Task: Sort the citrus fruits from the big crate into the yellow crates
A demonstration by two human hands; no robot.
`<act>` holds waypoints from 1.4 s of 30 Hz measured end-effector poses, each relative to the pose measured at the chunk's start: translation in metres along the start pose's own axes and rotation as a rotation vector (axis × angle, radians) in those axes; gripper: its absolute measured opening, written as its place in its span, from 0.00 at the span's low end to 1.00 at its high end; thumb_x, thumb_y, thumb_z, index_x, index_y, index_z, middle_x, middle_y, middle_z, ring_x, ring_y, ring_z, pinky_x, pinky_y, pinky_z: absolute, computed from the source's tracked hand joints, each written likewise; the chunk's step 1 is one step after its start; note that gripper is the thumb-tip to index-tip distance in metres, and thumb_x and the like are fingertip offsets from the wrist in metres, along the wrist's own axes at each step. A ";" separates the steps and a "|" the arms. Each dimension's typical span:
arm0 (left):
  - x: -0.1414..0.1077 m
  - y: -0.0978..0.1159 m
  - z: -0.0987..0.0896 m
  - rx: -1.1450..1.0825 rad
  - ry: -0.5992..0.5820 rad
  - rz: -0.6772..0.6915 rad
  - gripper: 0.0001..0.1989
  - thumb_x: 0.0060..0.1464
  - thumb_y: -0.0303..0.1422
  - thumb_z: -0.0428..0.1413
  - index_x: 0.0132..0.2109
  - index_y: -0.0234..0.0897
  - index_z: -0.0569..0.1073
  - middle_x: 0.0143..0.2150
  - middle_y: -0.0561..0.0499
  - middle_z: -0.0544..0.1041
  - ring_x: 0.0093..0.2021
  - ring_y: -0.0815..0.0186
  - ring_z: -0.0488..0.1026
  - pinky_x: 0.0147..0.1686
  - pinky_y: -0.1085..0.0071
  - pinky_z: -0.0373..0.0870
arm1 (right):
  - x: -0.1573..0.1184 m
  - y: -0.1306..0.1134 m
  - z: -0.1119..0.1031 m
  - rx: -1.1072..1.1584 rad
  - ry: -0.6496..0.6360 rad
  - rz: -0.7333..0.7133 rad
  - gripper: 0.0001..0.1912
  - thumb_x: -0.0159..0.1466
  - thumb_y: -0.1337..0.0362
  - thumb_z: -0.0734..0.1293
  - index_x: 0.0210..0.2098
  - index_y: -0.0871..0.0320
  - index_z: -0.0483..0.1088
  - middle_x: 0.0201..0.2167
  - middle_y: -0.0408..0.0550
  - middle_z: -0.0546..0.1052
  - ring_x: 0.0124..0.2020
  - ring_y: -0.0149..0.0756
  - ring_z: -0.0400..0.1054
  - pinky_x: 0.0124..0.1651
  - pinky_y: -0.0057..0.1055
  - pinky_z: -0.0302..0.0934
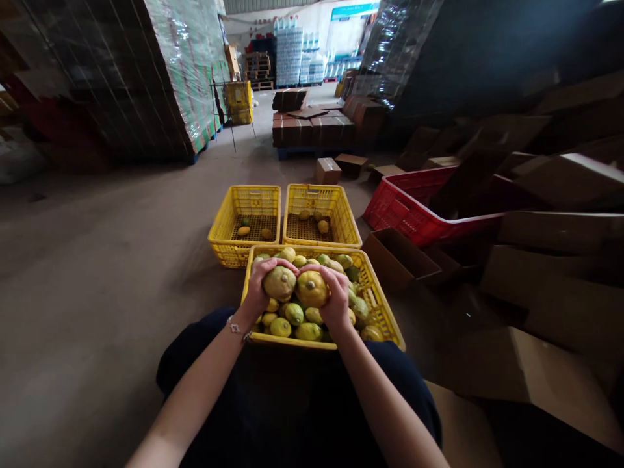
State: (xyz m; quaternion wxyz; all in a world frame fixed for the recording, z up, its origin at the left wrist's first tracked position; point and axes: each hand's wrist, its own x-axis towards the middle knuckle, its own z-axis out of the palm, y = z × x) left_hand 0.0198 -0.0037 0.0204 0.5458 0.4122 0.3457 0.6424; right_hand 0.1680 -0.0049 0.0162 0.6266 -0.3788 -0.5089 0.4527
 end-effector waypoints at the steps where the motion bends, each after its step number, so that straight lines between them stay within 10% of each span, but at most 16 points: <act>1: 0.000 -0.001 -0.001 0.004 -0.009 0.016 0.16 0.54 0.42 0.56 0.28 0.37 0.82 0.31 0.46 0.84 0.36 0.56 0.81 0.45 0.63 0.76 | -0.001 -0.002 0.000 -0.031 -0.021 -0.027 0.18 0.64 0.55 0.64 0.24 0.52 0.79 0.25 0.48 0.81 0.34 0.44 0.76 0.42 0.40 0.71; 13: 0.009 0.002 0.012 -0.245 0.169 -0.289 0.22 0.65 0.46 0.54 0.33 0.34 0.82 0.35 0.43 0.85 0.42 0.56 0.83 0.46 0.67 0.77 | 0.006 0.010 0.010 0.388 0.334 0.400 0.07 0.58 0.57 0.70 0.28 0.52 0.75 0.29 0.43 0.82 0.42 0.44 0.79 0.47 0.37 0.74; 19: 0.017 0.003 0.007 -0.447 0.239 -0.535 0.18 0.67 0.40 0.52 0.50 0.32 0.81 0.41 0.43 0.85 0.44 0.57 0.83 0.47 0.65 0.78 | 0.016 0.005 0.014 0.563 0.298 0.707 0.10 0.61 0.55 0.66 0.33 0.55 0.73 0.26 0.46 0.82 0.38 0.46 0.81 0.40 0.37 0.77; 25: 0.019 0.002 0.006 -0.555 0.334 -0.571 0.19 0.68 0.34 0.48 0.58 0.30 0.76 0.46 0.40 0.84 0.52 0.56 0.81 0.56 0.61 0.77 | 0.016 0.005 0.008 0.606 0.205 0.772 0.08 0.58 0.66 0.67 0.38 0.58 0.75 0.28 0.48 0.82 0.34 0.43 0.80 0.35 0.34 0.77; 36: 0.021 -0.010 0.009 -0.552 0.375 -0.613 0.22 0.71 0.36 0.47 0.65 0.31 0.71 0.61 0.35 0.78 0.57 0.55 0.79 0.54 0.65 0.80 | 0.019 0.019 0.003 0.508 0.256 0.909 0.07 0.68 0.58 0.65 0.40 0.55 0.71 0.26 0.44 0.79 0.24 0.36 0.73 0.22 0.32 0.73; 42: 0.022 -0.009 0.004 -0.530 0.373 -0.607 0.19 0.67 0.34 0.50 0.60 0.34 0.74 0.51 0.40 0.83 0.51 0.56 0.81 0.52 0.60 0.81 | 0.020 0.013 0.002 0.529 0.255 0.921 0.07 0.67 0.60 0.66 0.39 0.57 0.72 0.24 0.45 0.78 0.22 0.37 0.72 0.20 0.32 0.71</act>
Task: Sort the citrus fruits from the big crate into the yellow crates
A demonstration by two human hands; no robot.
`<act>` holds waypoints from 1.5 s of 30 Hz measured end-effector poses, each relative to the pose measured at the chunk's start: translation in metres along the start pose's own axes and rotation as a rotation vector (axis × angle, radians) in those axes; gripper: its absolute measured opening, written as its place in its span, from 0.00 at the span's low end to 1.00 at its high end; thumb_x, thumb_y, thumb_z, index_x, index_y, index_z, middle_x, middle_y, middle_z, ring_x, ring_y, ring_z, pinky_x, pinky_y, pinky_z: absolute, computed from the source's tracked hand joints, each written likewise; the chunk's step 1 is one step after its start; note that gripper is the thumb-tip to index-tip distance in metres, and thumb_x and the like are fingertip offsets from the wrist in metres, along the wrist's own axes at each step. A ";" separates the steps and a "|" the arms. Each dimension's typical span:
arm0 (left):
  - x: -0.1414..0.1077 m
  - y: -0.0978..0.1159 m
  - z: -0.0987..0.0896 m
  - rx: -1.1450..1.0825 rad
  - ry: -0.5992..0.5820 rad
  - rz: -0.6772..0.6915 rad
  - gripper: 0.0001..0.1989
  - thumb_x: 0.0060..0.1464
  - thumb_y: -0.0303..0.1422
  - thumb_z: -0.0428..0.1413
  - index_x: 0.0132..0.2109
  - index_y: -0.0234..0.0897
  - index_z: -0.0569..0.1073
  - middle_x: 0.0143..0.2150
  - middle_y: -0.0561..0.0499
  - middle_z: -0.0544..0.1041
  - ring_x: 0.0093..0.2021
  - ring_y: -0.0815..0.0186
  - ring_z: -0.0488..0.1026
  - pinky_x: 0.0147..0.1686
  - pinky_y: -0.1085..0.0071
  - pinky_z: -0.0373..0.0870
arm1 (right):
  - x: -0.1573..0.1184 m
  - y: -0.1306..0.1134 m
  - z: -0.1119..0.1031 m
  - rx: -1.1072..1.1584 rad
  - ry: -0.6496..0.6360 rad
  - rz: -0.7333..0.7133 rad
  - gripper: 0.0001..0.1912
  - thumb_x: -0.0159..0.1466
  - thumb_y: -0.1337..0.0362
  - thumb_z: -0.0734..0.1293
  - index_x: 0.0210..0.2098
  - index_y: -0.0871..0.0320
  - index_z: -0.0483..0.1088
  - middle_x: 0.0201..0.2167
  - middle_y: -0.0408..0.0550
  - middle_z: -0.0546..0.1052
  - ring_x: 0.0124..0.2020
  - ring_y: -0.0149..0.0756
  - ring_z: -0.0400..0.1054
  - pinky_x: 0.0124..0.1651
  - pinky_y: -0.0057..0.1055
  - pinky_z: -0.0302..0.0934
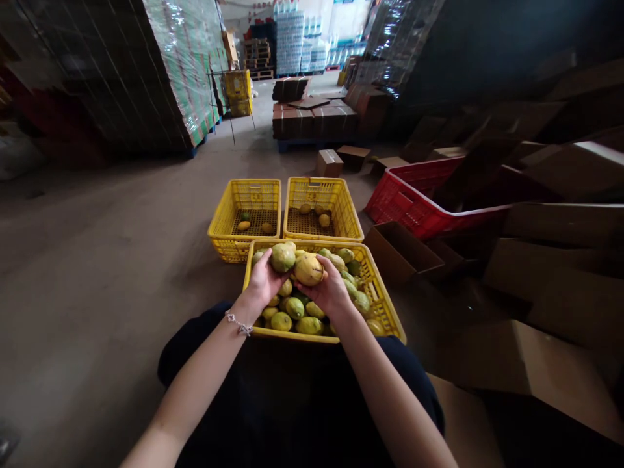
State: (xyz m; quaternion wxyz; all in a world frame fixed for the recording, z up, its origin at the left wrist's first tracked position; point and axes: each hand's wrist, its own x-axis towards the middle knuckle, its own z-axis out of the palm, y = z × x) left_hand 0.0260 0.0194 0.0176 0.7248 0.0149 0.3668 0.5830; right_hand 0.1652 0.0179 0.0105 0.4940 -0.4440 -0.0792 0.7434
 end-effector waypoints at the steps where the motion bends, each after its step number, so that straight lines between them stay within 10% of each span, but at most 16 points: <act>1: -0.001 0.001 0.000 0.006 0.002 0.000 0.18 0.66 0.33 0.50 0.58 0.34 0.75 0.48 0.41 0.84 0.50 0.56 0.81 0.52 0.61 0.80 | -0.001 0.000 0.000 0.003 -0.019 0.003 0.07 0.66 0.61 0.66 0.39 0.57 0.72 0.25 0.46 0.79 0.21 0.37 0.72 0.20 0.31 0.71; 11: -0.013 0.005 0.004 0.001 -0.013 0.062 0.13 0.60 0.36 0.60 0.50 0.36 0.79 0.38 0.48 0.84 0.36 0.62 0.81 0.39 0.69 0.79 | -0.006 0.009 0.004 0.023 -0.124 -0.179 0.07 0.61 0.62 0.72 0.39 0.55 0.76 0.30 0.42 0.82 0.31 0.36 0.78 0.30 0.27 0.73; 19: -0.009 0.005 0.006 -0.140 0.103 -0.102 0.22 0.70 0.33 0.46 0.63 0.27 0.72 0.37 0.43 0.82 0.31 0.62 0.80 0.37 0.70 0.80 | 0.000 0.008 0.006 0.131 -0.044 -0.129 0.06 0.62 0.59 0.69 0.34 0.54 0.75 0.24 0.45 0.81 0.32 0.45 0.81 0.34 0.37 0.78; 26: -0.006 0.003 -0.002 -0.109 0.096 -0.015 0.21 0.67 0.45 0.54 0.56 0.35 0.76 0.44 0.41 0.83 0.41 0.56 0.82 0.42 0.62 0.82 | 0.019 0.016 -0.005 0.056 -0.003 -0.141 0.09 0.61 0.53 0.70 0.35 0.51 0.74 0.25 0.42 0.80 0.31 0.43 0.80 0.36 0.39 0.79; 30: -0.011 0.004 0.000 -0.063 0.114 0.052 0.13 0.61 0.35 0.62 0.53 0.42 0.76 0.42 0.47 0.82 0.41 0.59 0.81 0.42 0.64 0.82 | 0.018 0.015 -0.005 0.081 0.048 -0.098 0.06 0.63 0.55 0.68 0.35 0.49 0.73 0.23 0.40 0.79 0.28 0.42 0.79 0.35 0.39 0.78; 37: -0.010 0.003 -0.002 -0.168 0.120 -0.103 0.22 0.70 0.40 0.48 0.59 0.29 0.74 0.36 0.41 0.80 0.30 0.62 0.78 0.27 0.70 0.80 | 0.007 0.007 0.002 0.141 0.077 0.036 0.08 0.67 0.61 0.61 0.36 0.53 0.71 0.25 0.44 0.80 0.31 0.44 0.79 0.39 0.45 0.78; 45: -0.007 0.005 0.001 -0.140 0.164 -0.049 0.15 0.68 0.38 0.50 0.52 0.36 0.77 0.36 0.45 0.81 0.31 0.60 0.80 0.30 0.66 0.82 | 0.003 0.004 0.003 0.178 0.034 0.077 0.08 0.66 0.62 0.60 0.36 0.53 0.70 0.27 0.44 0.81 0.31 0.42 0.79 0.37 0.42 0.77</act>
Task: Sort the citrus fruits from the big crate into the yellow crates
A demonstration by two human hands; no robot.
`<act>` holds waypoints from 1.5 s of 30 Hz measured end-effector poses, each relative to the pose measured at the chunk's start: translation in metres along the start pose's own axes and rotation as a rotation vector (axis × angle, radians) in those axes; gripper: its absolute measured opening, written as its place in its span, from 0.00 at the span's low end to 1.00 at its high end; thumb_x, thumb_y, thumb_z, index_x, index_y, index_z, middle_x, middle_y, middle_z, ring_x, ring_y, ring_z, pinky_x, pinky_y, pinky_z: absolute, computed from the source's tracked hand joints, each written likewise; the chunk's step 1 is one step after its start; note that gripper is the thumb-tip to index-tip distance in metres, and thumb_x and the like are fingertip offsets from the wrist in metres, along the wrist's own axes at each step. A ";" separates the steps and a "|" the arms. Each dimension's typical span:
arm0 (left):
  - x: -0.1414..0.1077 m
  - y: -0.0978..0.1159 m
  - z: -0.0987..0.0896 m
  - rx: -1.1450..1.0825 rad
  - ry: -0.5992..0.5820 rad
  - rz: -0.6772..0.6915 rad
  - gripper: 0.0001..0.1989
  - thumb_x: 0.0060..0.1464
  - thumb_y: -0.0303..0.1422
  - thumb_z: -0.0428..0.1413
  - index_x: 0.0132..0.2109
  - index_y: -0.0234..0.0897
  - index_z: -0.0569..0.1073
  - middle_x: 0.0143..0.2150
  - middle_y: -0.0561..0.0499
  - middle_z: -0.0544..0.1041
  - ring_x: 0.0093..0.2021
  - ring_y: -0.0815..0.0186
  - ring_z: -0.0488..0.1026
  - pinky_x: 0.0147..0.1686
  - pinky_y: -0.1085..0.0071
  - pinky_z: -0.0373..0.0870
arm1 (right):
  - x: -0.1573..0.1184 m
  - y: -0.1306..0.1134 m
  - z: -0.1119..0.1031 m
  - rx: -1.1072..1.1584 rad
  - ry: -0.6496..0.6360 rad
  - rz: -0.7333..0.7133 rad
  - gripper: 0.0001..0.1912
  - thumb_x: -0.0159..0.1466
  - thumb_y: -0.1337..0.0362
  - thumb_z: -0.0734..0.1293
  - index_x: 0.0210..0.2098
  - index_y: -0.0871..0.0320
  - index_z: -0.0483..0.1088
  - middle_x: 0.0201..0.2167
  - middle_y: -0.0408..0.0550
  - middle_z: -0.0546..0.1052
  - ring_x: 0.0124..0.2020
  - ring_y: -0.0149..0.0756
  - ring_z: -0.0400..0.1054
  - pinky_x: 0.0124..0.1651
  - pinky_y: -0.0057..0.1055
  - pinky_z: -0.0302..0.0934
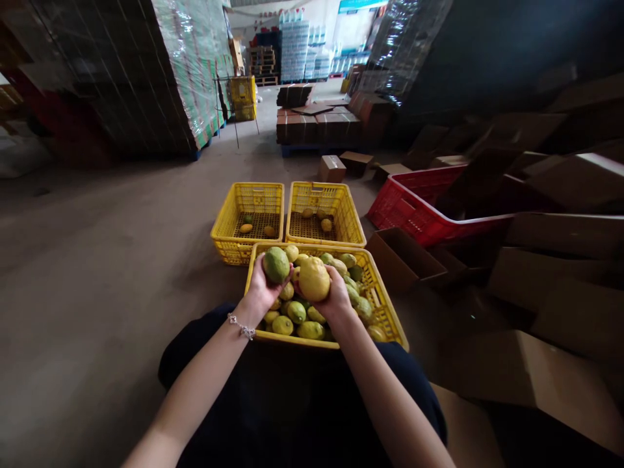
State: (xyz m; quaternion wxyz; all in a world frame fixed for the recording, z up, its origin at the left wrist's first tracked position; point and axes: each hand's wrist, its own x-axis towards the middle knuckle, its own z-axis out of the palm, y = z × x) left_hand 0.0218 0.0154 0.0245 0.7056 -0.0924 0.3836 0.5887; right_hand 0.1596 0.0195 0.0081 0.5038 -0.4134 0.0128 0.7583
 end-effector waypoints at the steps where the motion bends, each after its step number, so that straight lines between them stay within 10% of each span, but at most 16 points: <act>1: -0.001 0.000 0.001 0.005 -0.006 0.011 0.14 0.68 0.40 0.52 0.50 0.36 0.77 0.35 0.45 0.80 0.31 0.60 0.80 0.30 0.66 0.83 | -0.001 0.000 0.000 -0.010 -0.014 -0.017 0.07 0.65 0.62 0.61 0.36 0.53 0.71 0.26 0.44 0.81 0.31 0.42 0.79 0.37 0.42 0.77; 14: 0.001 0.001 -0.004 0.063 -0.001 -0.027 0.18 0.69 0.36 0.46 0.54 0.33 0.77 0.39 0.41 0.83 0.44 0.55 0.83 0.44 0.60 0.84 | 0.012 0.000 -0.009 -0.018 0.004 -0.031 0.05 0.63 0.64 0.61 0.36 0.51 0.69 0.24 0.43 0.79 0.24 0.41 0.75 0.35 0.43 0.78; 23: -0.005 0.002 0.002 0.087 0.037 0.063 0.11 0.64 0.41 0.57 0.40 0.38 0.74 0.31 0.49 0.78 0.30 0.61 0.79 0.34 0.64 0.83 | 0.004 0.001 -0.007 -0.029 -0.015 -0.033 0.07 0.64 0.58 0.64 0.35 0.53 0.71 0.24 0.44 0.79 0.26 0.41 0.75 0.33 0.42 0.77; 45: -0.009 0.003 -0.001 0.150 -0.071 0.049 0.19 0.66 0.44 0.56 0.56 0.36 0.77 0.34 0.46 0.79 0.27 0.63 0.78 0.28 0.69 0.81 | 0.004 -0.001 -0.009 0.012 -0.147 -0.014 0.15 0.64 0.56 0.64 0.42 0.60 0.75 0.28 0.54 0.82 0.28 0.46 0.77 0.34 0.45 0.77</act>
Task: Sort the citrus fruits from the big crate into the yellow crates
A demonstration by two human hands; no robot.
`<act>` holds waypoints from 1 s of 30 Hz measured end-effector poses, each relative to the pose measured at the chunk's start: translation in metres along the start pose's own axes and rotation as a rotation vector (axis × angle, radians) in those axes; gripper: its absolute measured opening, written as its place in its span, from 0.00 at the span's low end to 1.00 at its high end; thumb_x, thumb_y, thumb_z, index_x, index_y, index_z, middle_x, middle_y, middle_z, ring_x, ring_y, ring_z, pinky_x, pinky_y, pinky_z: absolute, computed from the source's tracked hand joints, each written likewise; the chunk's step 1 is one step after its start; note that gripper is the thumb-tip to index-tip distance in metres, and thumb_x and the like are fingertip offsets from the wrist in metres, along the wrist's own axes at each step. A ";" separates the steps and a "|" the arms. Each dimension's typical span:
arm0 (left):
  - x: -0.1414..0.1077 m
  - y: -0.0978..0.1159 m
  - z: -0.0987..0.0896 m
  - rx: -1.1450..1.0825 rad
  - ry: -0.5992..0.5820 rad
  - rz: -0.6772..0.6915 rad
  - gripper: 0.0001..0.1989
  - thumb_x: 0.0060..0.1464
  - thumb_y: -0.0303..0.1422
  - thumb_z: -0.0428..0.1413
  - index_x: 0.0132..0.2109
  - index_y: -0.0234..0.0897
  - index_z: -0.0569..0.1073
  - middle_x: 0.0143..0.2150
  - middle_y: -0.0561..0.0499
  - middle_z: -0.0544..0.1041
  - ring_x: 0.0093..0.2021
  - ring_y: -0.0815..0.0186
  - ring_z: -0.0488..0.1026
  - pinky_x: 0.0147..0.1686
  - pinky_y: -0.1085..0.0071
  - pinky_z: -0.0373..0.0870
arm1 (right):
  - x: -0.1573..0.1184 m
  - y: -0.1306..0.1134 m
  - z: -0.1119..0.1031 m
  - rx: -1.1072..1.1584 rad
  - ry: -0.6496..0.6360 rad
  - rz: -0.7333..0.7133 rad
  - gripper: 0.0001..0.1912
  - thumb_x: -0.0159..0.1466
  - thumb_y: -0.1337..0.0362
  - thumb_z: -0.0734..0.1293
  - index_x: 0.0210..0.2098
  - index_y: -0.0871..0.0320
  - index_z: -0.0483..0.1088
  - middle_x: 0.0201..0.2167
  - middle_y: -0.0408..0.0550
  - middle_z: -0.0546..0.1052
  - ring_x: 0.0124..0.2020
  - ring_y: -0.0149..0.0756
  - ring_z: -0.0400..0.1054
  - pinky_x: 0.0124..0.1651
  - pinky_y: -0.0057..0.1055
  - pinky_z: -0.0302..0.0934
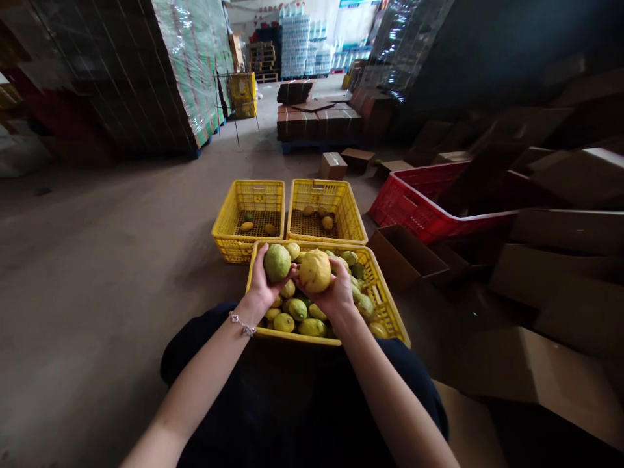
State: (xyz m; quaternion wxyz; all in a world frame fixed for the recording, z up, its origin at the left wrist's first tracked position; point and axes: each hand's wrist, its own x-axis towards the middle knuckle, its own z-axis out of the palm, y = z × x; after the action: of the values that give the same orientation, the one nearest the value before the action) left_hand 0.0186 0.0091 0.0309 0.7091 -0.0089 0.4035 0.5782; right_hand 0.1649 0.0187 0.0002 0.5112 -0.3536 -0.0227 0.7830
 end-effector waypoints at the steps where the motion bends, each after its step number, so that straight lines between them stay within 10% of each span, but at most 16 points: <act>1: -0.002 0.001 0.000 0.015 -0.028 -0.005 0.21 0.66 0.44 0.53 0.57 0.34 0.77 0.33 0.45 0.79 0.26 0.64 0.78 0.26 0.70 0.80 | -0.001 -0.001 0.001 -0.005 -0.034 0.003 0.16 0.64 0.57 0.64 0.43 0.61 0.75 0.29 0.55 0.83 0.27 0.46 0.78 0.31 0.43 0.77; 6: -0.009 0.007 0.002 0.005 -0.147 0.046 0.23 0.65 0.41 0.50 0.59 0.35 0.77 0.30 0.47 0.80 0.22 0.65 0.75 0.23 0.73 0.76 | -0.006 -0.007 0.005 -0.046 -0.140 -0.047 0.17 0.66 0.55 0.64 0.43 0.61 0.75 0.27 0.54 0.82 0.20 0.41 0.74 0.17 0.31 0.66; 15: -0.004 0.006 0.001 -0.237 -0.246 0.113 0.19 0.67 0.35 0.49 0.58 0.39 0.77 0.48 0.44 0.84 0.48 0.57 0.83 0.42 0.66 0.82 | -0.017 -0.005 0.011 0.101 -0.224 -0.143 0.21 0.63 0.61 0.62 0.54 0.58 0.73 0.41 0.55 0.85 0.33 0.43 0.81 0.28 0.33 0.74; 21: -0.005 0.004 0.005 -0.208 -0.218 0.133 0.19 0.65 0.34 0.51 0.59 0.45 0.77 0.49 0.48 0.84 0.43 0.62 0.83 0.42 0.66 0.82 | -0.010 -0.001 0.011 0.134 -0.280 -0.181 0.24 0.64 0.59 0.62 0.59 0.54 0.72 0.41 0.52 0.85 0.29 0.41 0.79 0.23 0.30 0.71; 30: 0.003 -0.010 0.016 -0.445 -0.219 0.100 0.15 0.60 0.30 0.50 0.50 0.40 0.77 0.40 0.47 0.84 0.49 0.60 0.82 0.54 0.63 0.79 | -0.004 0.008 0.020 0.300 -0.235 -0.245 0.21 0.64 0.54 0.66 0.55 0.48 0.74 0.44 0.47 0.84 0.44 0.44 0.81 0.54 0.51 0.75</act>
State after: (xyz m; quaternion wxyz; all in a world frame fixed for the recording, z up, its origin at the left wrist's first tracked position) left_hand 0.0357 0.0157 0.0358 0.6996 -0.0823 0.1870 0.6847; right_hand 0.1480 0.0180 0.0143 0.6434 -0.1745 -0.0081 0.7453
